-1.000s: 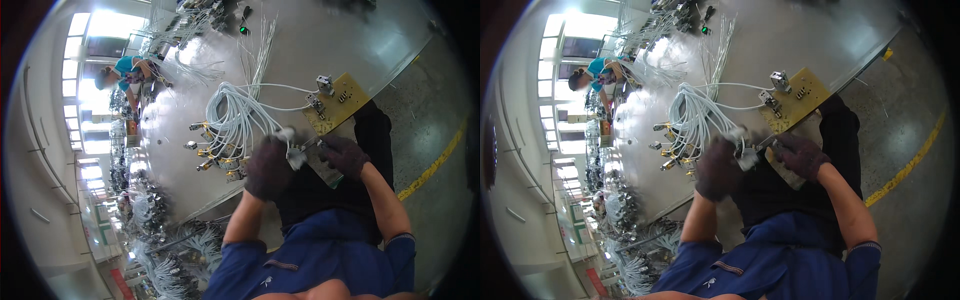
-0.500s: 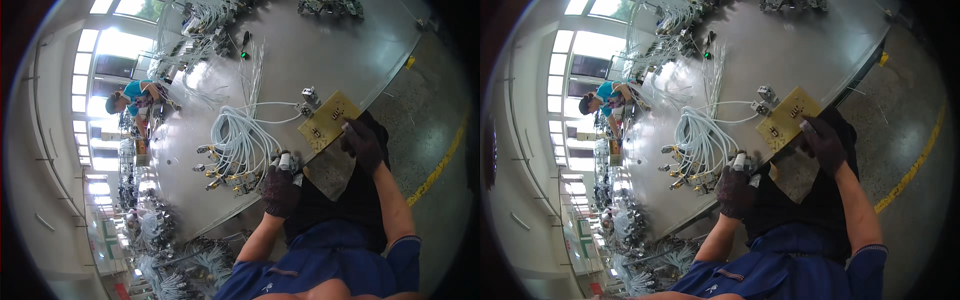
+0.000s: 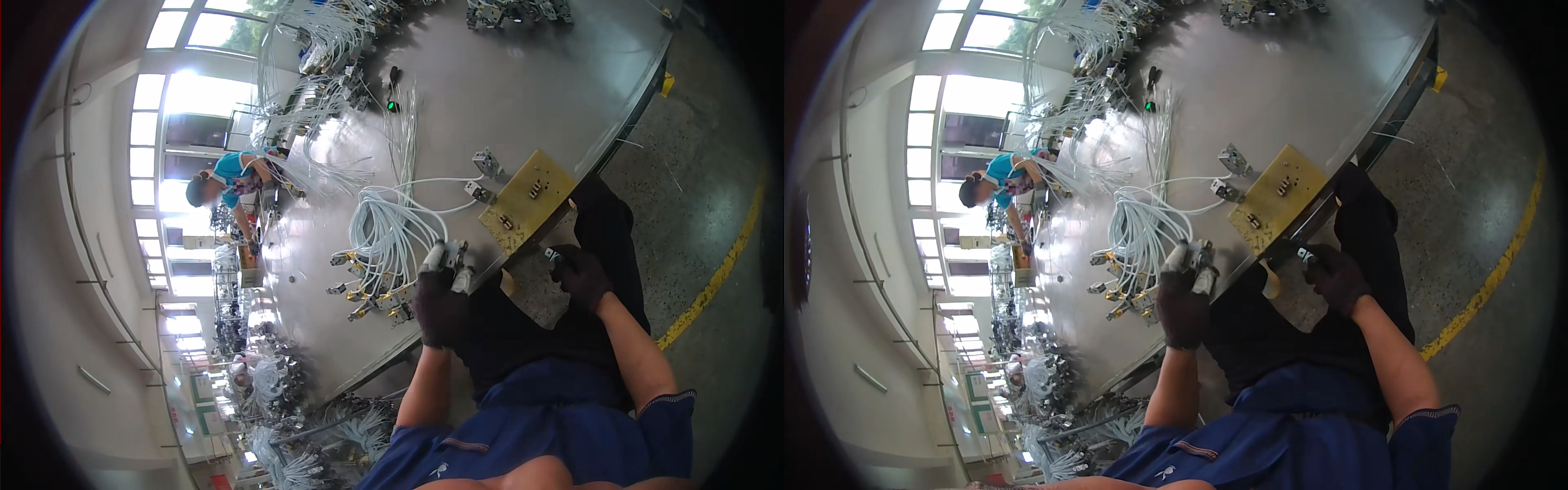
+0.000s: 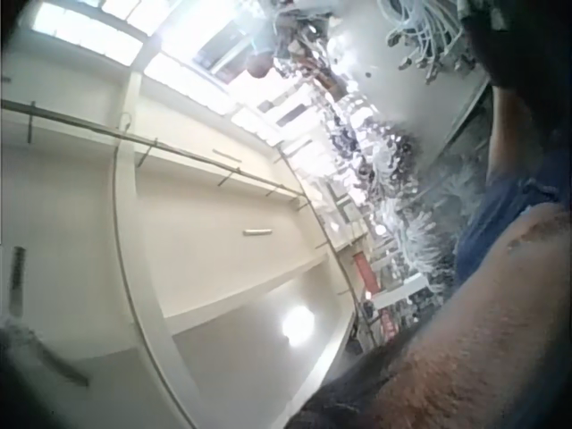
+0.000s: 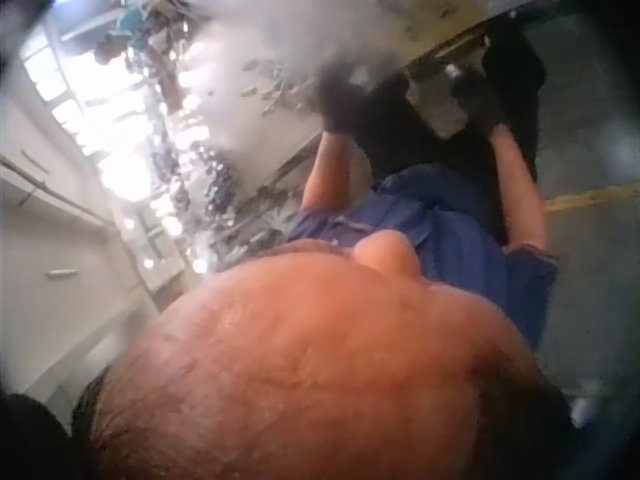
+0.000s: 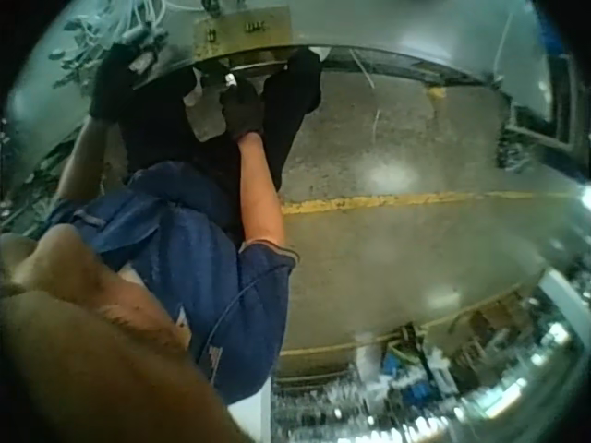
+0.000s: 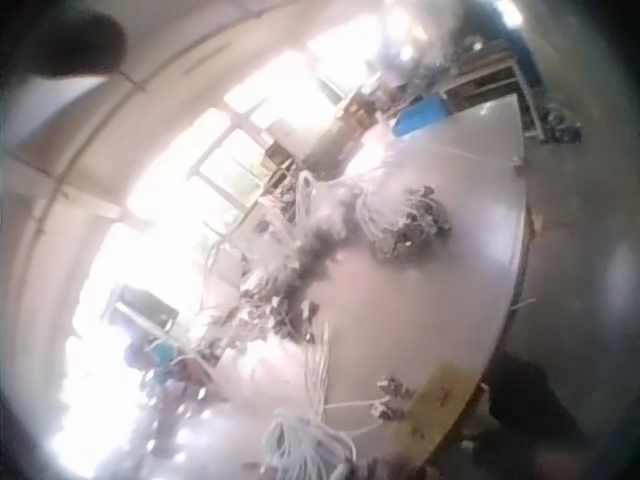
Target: Arranging and securing bundles of wires onto an assembly jig.
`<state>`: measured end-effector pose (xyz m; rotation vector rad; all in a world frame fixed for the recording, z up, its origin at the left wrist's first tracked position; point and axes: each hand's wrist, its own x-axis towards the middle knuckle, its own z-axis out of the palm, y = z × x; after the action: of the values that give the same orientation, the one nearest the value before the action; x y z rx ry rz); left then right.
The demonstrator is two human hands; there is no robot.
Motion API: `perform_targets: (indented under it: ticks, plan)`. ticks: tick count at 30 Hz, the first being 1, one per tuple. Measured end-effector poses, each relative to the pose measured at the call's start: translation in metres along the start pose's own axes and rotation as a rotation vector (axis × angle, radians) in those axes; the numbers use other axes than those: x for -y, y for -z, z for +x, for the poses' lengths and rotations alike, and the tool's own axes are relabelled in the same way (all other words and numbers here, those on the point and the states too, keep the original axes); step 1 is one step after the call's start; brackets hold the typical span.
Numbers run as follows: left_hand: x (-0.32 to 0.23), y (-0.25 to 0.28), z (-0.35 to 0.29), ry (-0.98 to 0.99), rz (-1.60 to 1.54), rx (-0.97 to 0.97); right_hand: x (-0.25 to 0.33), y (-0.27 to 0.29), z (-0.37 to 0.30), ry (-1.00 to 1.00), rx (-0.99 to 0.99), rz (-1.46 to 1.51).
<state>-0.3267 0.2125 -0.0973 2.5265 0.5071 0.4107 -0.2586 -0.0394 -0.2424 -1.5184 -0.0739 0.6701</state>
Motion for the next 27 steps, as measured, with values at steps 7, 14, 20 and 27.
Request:
perform_targets:
  ticks: [7, 14, 20, 27]
  plan:
    - [-0.004, -0.016, 0.064, 0.02, -0.264, 0.497, 0.004, -0.003, 0.0, 0.029, 0.013, -0.11]
    - [-0.019, -0.017, 0.068, -0.139, -0.24, 0.605, 0.005, -0.003, 0.001, -0.122, 0.051, -0.104]
    - [-0.023, -0.012, 0.073, -0.238, -0.039, 0.573, -0.005, -0.004, 0.008, -0.068, 0.05, -0.137]
    - [-0.027, -0.007, 0.079, -0.159, -0.085, 0.66, -0.005, -0.004, 0.01, -0.009, 0.051, -0.193]
